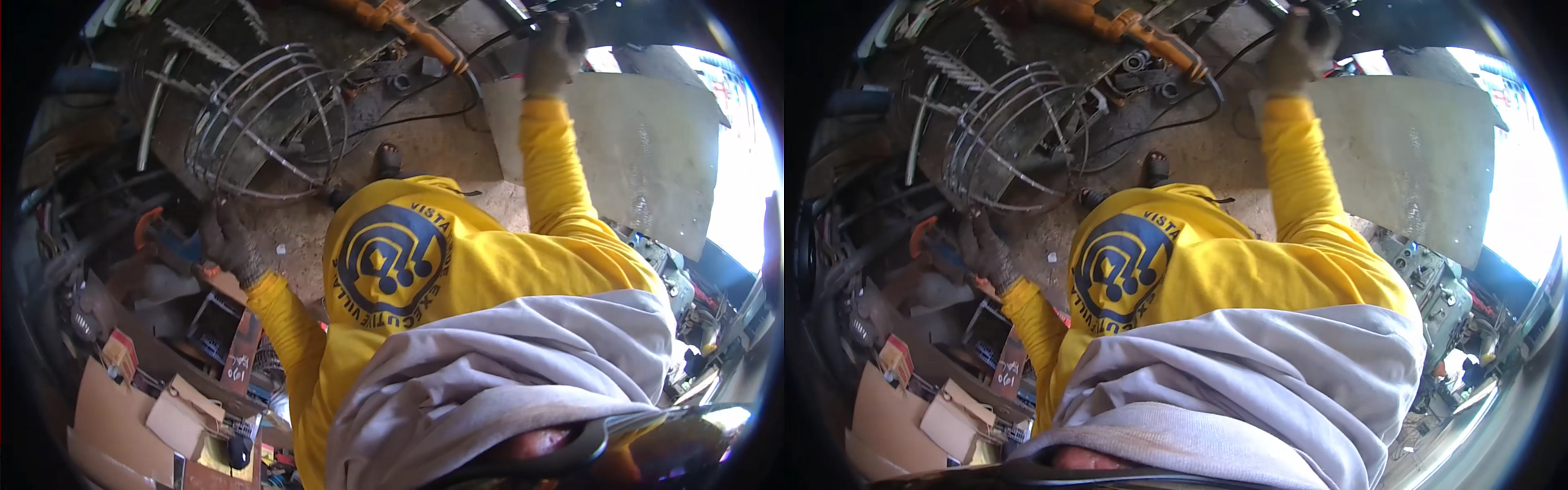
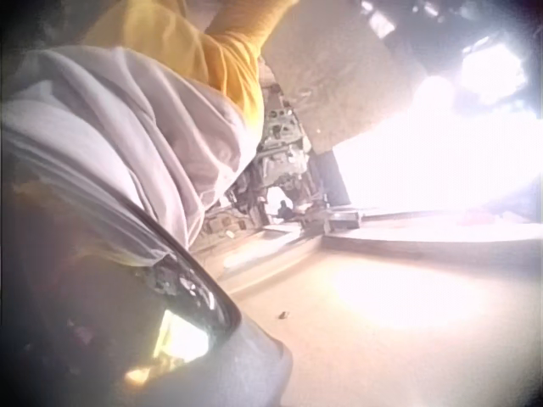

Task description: The person uses an angle grinder to smooth the edges of metal bars, سپس welds pieces together to construct a spherical wire cage on a workbench.

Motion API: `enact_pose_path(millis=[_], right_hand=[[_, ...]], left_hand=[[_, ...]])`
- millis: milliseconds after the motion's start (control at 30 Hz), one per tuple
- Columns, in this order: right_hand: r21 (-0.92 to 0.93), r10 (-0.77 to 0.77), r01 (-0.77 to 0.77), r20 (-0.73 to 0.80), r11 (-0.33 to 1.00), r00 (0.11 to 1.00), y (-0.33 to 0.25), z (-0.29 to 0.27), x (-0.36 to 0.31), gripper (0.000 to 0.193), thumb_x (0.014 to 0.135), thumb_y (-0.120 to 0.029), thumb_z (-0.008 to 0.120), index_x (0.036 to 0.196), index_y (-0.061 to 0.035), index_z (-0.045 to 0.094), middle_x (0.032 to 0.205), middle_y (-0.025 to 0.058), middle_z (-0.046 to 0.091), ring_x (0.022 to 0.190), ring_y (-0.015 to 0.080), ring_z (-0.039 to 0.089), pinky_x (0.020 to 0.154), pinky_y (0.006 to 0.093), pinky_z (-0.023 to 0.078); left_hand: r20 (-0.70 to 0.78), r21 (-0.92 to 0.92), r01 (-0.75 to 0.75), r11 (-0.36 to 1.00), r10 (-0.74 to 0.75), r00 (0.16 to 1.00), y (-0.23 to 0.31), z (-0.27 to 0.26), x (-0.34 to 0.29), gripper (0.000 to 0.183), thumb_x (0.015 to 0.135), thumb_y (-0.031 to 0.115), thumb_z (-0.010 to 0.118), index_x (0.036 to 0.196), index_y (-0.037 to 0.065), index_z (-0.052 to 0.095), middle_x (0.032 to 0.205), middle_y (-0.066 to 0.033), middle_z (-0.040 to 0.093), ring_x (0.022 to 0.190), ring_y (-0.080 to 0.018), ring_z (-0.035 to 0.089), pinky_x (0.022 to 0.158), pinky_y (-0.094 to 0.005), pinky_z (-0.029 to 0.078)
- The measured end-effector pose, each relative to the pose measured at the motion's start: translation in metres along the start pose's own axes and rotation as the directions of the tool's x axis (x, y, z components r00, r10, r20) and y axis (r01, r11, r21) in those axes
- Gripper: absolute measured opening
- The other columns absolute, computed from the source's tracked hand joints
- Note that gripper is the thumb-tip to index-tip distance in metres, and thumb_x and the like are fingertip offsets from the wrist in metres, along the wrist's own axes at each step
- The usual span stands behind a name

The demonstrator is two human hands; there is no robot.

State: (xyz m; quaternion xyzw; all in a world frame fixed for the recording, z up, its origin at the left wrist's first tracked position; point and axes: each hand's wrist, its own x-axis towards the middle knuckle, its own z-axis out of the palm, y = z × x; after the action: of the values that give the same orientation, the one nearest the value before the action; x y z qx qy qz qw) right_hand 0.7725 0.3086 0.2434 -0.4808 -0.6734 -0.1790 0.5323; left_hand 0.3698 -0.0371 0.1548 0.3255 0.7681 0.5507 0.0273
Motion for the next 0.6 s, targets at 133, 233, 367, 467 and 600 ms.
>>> enact_pose_path(millis=[133,233,367,467,600], right_hand=[[0.409,0.75,-0.736,0.163,0.539,0.641,0.131,0.006,0.009,0.069,0.085,-0.04,0.078,0.129,0.0043,0.048,0.106,0.0187,0.066,0.09,0.0277,0.068,0.076,0.0347,0.057],[0.335,0.788,-0.822,0.274,0.46,0.552,0.129,0.003,0.026,0.087,0.083,-0.044,0.079,0.136,0.0081,0.035,0.104,0.0176,0.067,0.089,0.0254,0.068,0.067,0.0324,0.058],[0.087,0.581,-0.697,0.485,0.712,0.654,0.223,0.026,0.042,0.064,0.084,-0.043,0.077,0.124,0.0041,0.059,0.108,0.0155,0.068,0.093,0.0215,0.068,0.076,0.0348,0.055],[0.187,0.473,-0.653,0.549,0.734,0.689,0.226,0.039,0.037,0.052,0.088,-0.038,0.073,0.119,0.0025,0.064,0.108,0.0135,0.068,0.093,0.0194,0.066,0.078,0.0338,0.054],[0.381,0.619,-0.837,0.563,0.392,0.547,0.129,0.03,0.063,0.027,0.099,-0.022,0.063,0.119,-0.004,0.06,0.1,0.0051,0.065,0.087,0.0171,0.061,0.072,0.0307,0.051]], left_hand=[[0.081,0.146,-0.306,0.941,0.297,0.951,0.024,0.006,0.011,0.018,0.093,0.008,0.067,0.106,-0.004,0.071,0.101,-0.0168,0.072,0.089,-0.0261,0.068,0.083,-0.0348,0.053],[0.109,0.175,-0.18,0.968,0.163,0.981,0.021,0.002,0.01,0.02,0.092,0.008,0.069,0.108,-0.004,0.071,0.1,-0.0166,0.072,0.09,-0.0257,0.069,0.083,-0.0349,0.053],[0.066,0.148,-0.149,0.978,0.141,0.988,0.009,0.0,0.003,0.022,0.091,0.007,0.069,0.11,-0.003,0.071,0.1,-0.0159,0.072,0.091,-0.0255,0.069,0.084,-0.0352,0.053],[0.051,0.091,-0.042,0.995,0.038,0.998,0.004,-0.001,0.001,0.023,0.09,0.007,0.07,0.112,-0.003,0.071,0.1,-0.0146,0.072,0.092,-0.0242,0.069,0.084,-0.0351,0.053],[0.066,0.166,-0.137,0.977,0.127,0.99,0.006,-0.003,0.003,0.024,0.09,0.007,0.07,0.112,-0.002,0.071,0.101,-0.0143,0.073,0.092,-0.0238,0.069,0.083,-0.0348,0.053]])
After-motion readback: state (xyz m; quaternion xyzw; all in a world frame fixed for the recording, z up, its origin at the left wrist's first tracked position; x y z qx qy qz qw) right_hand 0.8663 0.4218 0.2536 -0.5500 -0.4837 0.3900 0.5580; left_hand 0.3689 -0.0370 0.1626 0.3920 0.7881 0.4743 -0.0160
